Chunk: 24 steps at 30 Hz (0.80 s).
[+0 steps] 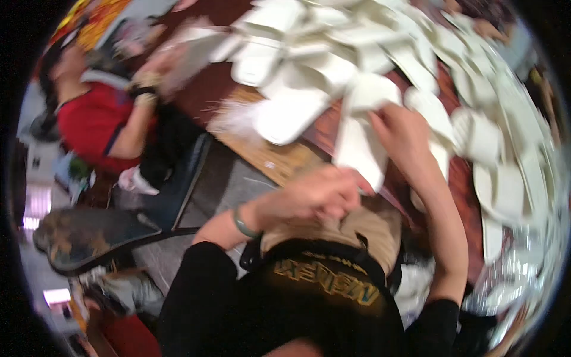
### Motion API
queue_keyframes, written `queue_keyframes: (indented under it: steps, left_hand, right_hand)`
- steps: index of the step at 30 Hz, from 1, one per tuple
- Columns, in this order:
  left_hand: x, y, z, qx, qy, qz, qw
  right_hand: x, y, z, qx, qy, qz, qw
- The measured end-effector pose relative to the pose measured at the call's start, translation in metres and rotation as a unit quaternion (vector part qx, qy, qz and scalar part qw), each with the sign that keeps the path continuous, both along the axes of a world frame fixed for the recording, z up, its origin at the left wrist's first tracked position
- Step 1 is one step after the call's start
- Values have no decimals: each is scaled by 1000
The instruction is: Finishing and packaging white plastic slippers at a shared workshop table.
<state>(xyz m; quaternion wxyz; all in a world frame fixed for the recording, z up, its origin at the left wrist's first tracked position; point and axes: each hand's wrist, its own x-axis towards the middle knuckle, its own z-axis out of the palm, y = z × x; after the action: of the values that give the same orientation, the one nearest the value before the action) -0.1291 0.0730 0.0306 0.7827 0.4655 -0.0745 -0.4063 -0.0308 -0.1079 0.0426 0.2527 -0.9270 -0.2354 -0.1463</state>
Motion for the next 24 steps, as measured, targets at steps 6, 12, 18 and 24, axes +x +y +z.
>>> queue_keyframes:
  steps: [6, 12, 18, 24]
  left_hand:
    - [36, -16, 2, 40, 124, -11, 991]
    - [37, -18, -5, 12, 136, 35, 990]
    - [64, -34, -10, -20, 141, 72, 987]
    - [44, -29, -14, -73, 155, 95, 981]
  right_hand:
    - [-18, -34, 5, 24, -56, 11, 998]
    - [-77, -54, 17, 63, 44, 51, 996]
    - [-104, -42, 2, 105, 109, 106, 983]
    - [-117, -28, -20, 247, 314, 86, 913]
